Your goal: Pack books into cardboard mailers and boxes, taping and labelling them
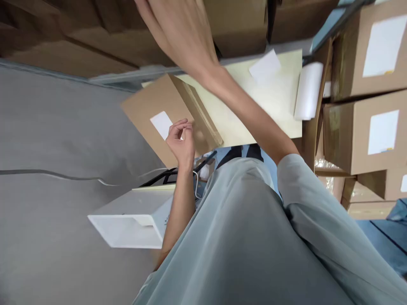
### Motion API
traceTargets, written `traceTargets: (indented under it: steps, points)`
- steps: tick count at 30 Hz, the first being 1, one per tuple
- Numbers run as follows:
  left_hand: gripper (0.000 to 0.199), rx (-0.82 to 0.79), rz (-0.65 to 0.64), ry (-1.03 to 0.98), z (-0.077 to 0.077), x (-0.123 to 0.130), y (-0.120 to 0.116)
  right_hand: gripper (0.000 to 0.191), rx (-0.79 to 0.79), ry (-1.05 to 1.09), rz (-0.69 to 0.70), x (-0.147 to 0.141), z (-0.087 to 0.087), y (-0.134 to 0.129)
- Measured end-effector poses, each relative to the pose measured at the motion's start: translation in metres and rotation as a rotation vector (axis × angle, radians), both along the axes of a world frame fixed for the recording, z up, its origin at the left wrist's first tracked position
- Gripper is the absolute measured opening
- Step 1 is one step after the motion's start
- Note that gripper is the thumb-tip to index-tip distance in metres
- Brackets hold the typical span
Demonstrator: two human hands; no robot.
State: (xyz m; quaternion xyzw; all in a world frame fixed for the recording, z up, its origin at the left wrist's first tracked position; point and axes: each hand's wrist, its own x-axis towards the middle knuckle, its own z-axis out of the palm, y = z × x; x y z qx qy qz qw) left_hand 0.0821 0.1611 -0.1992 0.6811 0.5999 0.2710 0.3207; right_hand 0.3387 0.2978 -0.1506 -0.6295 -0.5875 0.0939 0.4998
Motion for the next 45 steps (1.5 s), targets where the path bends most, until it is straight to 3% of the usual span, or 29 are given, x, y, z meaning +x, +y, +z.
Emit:
traceTargets:
  steps: [1,3,6,8,11,17,23,28,34,40,45]
  points:
    - [0.015,-0.027,-0.001,0.019,-0.009,-0.001,-0.006,0.072,-0.142,0.009,-0.058,-0.011,-0.028,-0.041]
    - [0.016,-0.059,-0.021,0.052,-0.025,0.0,-0.013,0.056,-0.47,0.142,0.012,-0.037,-0.085,-0.123]
    - [0.017,-0.05,-0.072,0.115,-0.041,0.004,-0.015,0.049,-0.67,0.453,0.033,-0.076,-0.166,-0.217]
    - [0.017,-0.026,-0.099,0.147,-0.048,0.004,-0.012,0.049,-0.784,0.647,0.082,-0.098,-0.207,-0.246]
    - [0.016,-0.012,-0.115,0.153,-0.053,0.002,-0.007,0.053,-0.909,0.859,0.127,-0.119,-0.239,-0.246]
    - [0.02,0.004,-0.099,0.135,-0.06,-0.003,-0.003,0.046,-0.922,1.137,0.132,-0.121,-0.248,-0.216]
    - [0.023,0.003,-0.103,0.087,-0.063,-0.005,-0.001,0.02,-0.809,1.323,0.164,-0.11,-0.245,-0.217]
    - [0.022,0.016,-0.111,0.086,-0.062,-0.003,-0.001,0.023,-0.784,1.41,0.173,-0.111,-0.244,-0.222]
    - [0.021,0.082,-0.122,0.059,-0.06,0.0,-0.005,0.039,-0.704,1.575,-0.107,-0.158,-0.246,-0.221]
    - [0.02,0.076,-0.15,0.096,-0.06,-0.002,-0.008,0.04,-0.689,1.546,-0.259,-0.198,-0.25,-0.21]
    - [0.019,0.056,-0.153,0.167,-0.059,-0.001,-0.009,0.046,-0.701,1.346,-0.273,-0.185,-0.243,-0.208]
